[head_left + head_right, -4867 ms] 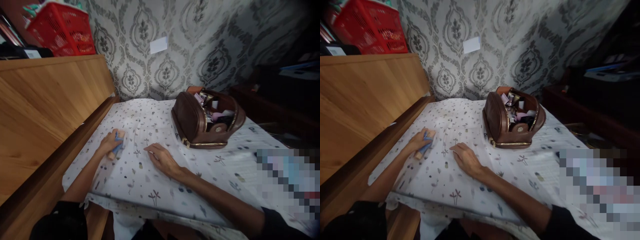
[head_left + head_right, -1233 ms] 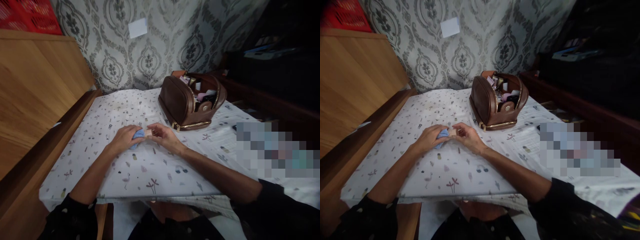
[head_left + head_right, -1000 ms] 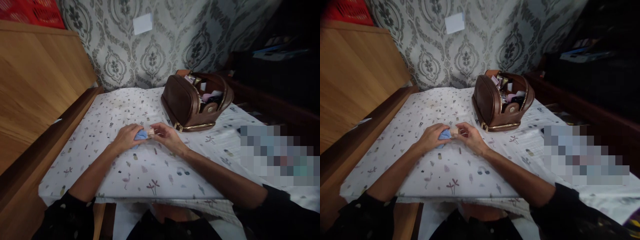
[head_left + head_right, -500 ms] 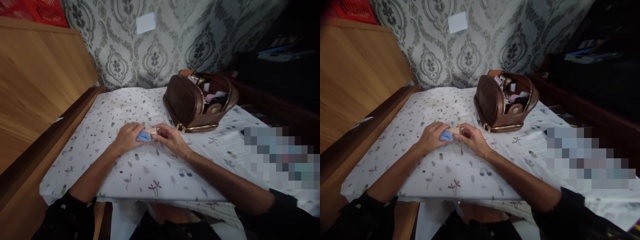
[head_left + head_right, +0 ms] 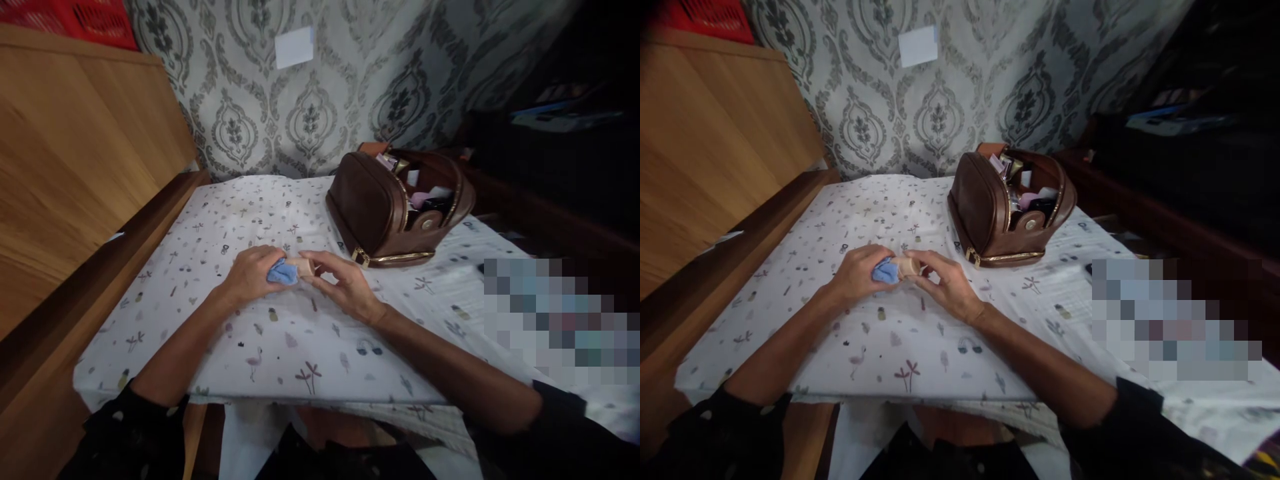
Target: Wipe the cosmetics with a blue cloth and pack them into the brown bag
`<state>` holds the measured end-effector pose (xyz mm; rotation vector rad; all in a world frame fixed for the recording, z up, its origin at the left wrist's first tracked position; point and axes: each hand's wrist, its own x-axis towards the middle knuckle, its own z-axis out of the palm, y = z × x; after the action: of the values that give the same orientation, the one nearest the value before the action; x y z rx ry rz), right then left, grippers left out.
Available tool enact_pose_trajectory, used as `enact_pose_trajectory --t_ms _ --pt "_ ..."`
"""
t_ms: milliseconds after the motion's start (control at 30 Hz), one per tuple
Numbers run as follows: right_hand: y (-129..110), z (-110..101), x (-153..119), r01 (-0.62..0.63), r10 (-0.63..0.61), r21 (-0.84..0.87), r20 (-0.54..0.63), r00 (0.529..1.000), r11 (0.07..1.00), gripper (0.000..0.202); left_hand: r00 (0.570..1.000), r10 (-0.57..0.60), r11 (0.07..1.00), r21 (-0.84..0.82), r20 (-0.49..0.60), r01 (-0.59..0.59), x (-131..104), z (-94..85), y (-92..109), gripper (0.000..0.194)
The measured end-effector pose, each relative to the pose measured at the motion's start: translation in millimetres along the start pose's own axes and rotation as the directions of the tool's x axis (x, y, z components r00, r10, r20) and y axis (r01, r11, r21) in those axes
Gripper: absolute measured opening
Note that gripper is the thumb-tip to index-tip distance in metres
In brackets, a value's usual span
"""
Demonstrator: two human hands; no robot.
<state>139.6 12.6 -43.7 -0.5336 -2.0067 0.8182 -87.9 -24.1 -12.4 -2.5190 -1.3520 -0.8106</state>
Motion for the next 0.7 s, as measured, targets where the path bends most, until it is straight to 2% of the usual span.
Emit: enact_pose_trajectory --t_ms 100,167,233,300,333,400,533,700 --pt "1.6 2.0 0.2 -0.019 0.021 0.105 -0.02 1.0 0.994 0.058 0.995 -0.09 0.986 -0.145 -0.053 0.082 1.4 -4.3 3.8 0.031" --pt "2.4 3.7 0.2 -0.059 0.06 0.181 0.003 0.998 0.982 0.073 0.97 -0.218 0.931 -0.32 -0.107 0.174 2.8 -7.3 10.9 0.033" --pt "0.3 4.9 -0.2 -0.115 0.103 0.212 0.069 0.992 0.97 0.076 0.909 -0.389 0.793 -0.558 -0.154 0.245 4.7 -8.3 21.8 0.036" --pt "-5.9 5.8 -0.7 -0.162 0.127 0.215 0.166 0.978 0.963 0.066 0.831 -0.537 0.596 -0.763 -0.145 0.252 6.7 -5.9 34.8 0.041" --pt "-10.1 6.2 -0.9 -0.187 0.138 0.223 0.217 0.966 0.957 0.059 0.802 -0.584 0.507 -0.828 -0.124 0.241 7.6 -3.4 40.9 0.045" --pt "-18.6 6.5 -0.8 -0.254 0.165 0.273 0.308 0.937 0.928 0.047 0.781 -0.619 0.4 -0.889 -0.084 0.222 9.1 2.7 50.1 0.05" --pt "-27.4 4.8 1.9 -0.392 0.219 0.416 0.404 0.888 0.821 0.043 0.784 -0.617 0.391 -0.891 -0.067 0.232 9.5 10.8 50.8 0.048" --pt "-26.3 0.0 5.7 -0.505 0.298 0.405 0.473 0.829 0.762 0.046 0.714 -0.698 0.379 -0.871 -0.047 0.313 6.7 4.4 30.7 0.052"
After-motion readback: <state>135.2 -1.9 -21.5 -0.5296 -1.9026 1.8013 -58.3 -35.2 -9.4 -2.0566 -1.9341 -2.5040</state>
